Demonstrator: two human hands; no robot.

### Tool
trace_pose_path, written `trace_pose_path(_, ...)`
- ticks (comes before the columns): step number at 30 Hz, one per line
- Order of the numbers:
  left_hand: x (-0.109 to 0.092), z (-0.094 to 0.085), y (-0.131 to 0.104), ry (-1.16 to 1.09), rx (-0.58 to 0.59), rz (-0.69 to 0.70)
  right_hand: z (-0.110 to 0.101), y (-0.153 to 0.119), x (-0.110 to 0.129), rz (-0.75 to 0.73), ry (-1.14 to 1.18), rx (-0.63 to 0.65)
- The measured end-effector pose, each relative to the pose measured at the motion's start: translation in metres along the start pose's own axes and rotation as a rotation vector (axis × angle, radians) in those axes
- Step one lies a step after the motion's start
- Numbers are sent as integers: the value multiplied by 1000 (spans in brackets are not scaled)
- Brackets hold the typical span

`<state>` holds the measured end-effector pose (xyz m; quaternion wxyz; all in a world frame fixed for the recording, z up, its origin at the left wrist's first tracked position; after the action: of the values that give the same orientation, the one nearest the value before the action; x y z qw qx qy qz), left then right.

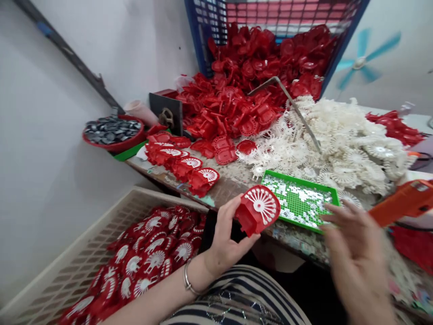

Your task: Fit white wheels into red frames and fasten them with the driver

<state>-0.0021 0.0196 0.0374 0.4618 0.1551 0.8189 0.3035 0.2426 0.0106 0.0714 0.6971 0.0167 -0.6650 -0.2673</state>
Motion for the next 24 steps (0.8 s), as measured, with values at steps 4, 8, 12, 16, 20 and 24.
trace_pose_path(4,-13,16,-19,-139,116,66,52,-22,-55,357,-30,218)
trace_pose_path(8,4,17,-22,-433,282,-146,71,-27,-63,449,30,294)
trace_pose_path(12,21,30,-14,-777,458,-648,75,-25,-53,374,-77,443)
trace_pose_path(16,21,45,-17,-846,593,-973,85,-22,-49,200,-264,621)
trace_pose_path(20,33,43,-21,-865,474,-1022,81,-5,-53,122,-392,648)
trace_pose_path(24,57,33,-26,-851,295,-1066,63,31,-58,83,-534,509)
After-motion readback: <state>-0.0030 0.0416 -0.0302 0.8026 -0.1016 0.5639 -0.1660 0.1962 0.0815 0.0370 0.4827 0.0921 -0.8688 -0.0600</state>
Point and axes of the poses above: each hand's wrist, its own y-axis towards the middle knuckle, its own z-axis out of the palm, x = y × z, the point moved 7 cm from there along y, towards the middle knuckle, and after that the axes turned 7 degrees about -z, right-handed, at the moved point
